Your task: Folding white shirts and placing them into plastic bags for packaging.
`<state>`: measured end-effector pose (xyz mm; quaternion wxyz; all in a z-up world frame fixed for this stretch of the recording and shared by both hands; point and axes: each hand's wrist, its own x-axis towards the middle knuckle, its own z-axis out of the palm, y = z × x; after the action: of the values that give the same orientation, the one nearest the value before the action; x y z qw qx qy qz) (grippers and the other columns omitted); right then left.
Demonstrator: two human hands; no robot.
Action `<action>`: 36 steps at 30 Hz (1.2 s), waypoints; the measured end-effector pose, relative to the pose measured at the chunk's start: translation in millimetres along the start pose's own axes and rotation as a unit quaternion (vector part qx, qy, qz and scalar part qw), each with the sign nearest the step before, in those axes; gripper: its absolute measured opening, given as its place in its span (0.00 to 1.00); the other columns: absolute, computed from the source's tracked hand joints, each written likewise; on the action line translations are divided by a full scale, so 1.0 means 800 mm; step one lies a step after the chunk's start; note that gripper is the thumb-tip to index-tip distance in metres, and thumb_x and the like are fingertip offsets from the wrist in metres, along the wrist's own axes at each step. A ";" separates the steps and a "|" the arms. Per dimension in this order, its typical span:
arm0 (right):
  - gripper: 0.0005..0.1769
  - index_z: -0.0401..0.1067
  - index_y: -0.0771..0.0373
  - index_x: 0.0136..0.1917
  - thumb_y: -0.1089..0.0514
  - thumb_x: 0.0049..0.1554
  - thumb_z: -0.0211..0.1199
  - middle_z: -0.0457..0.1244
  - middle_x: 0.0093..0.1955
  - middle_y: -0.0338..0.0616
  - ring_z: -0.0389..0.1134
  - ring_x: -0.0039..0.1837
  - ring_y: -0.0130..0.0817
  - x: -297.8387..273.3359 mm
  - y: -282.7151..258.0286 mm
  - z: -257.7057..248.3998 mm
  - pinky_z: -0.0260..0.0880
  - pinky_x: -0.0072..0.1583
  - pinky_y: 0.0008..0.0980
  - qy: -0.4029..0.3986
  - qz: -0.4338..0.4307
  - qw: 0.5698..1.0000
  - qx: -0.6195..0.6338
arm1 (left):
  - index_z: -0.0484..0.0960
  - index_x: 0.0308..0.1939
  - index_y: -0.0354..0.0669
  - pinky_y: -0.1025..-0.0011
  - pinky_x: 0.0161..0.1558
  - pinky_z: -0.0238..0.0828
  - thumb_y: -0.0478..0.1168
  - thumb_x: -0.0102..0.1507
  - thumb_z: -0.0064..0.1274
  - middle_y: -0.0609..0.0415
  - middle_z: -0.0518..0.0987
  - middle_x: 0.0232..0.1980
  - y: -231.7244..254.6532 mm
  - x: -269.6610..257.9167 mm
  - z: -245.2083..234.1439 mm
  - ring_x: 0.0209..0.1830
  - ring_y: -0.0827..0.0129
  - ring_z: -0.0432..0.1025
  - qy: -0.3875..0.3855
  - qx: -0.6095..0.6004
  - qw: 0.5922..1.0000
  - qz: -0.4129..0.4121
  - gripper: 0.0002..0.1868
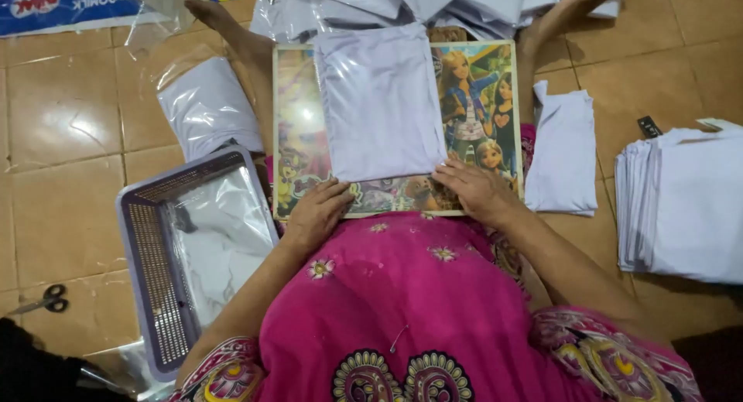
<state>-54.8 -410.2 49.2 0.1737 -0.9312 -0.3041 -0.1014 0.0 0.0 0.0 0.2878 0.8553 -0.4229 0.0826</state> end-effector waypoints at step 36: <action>0.21 0.74 0.58 0.61 0.55 0.54 0.70 0.66 0.63 0.47 0.66 0.69 0.52 -0.012 -0.068 0.005 0.69 0.67 0.47 0.110 0.061 0.988 0.085 | 0.91 0.45 0.48 0.55 0.59 0.72 0.41 0.65 0.53 0.48 0.87 0.45 0.033 0.026 -0.049 0.54 0.49 0.78 -0.026 -0.262 0.944 -0.198 0.11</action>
<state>-94.6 -372.9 57.1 0.2903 -0.9129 -0.2335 -0.1666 -2.8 -4.9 51.1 0.5013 0.8179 -0.2589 -0.1126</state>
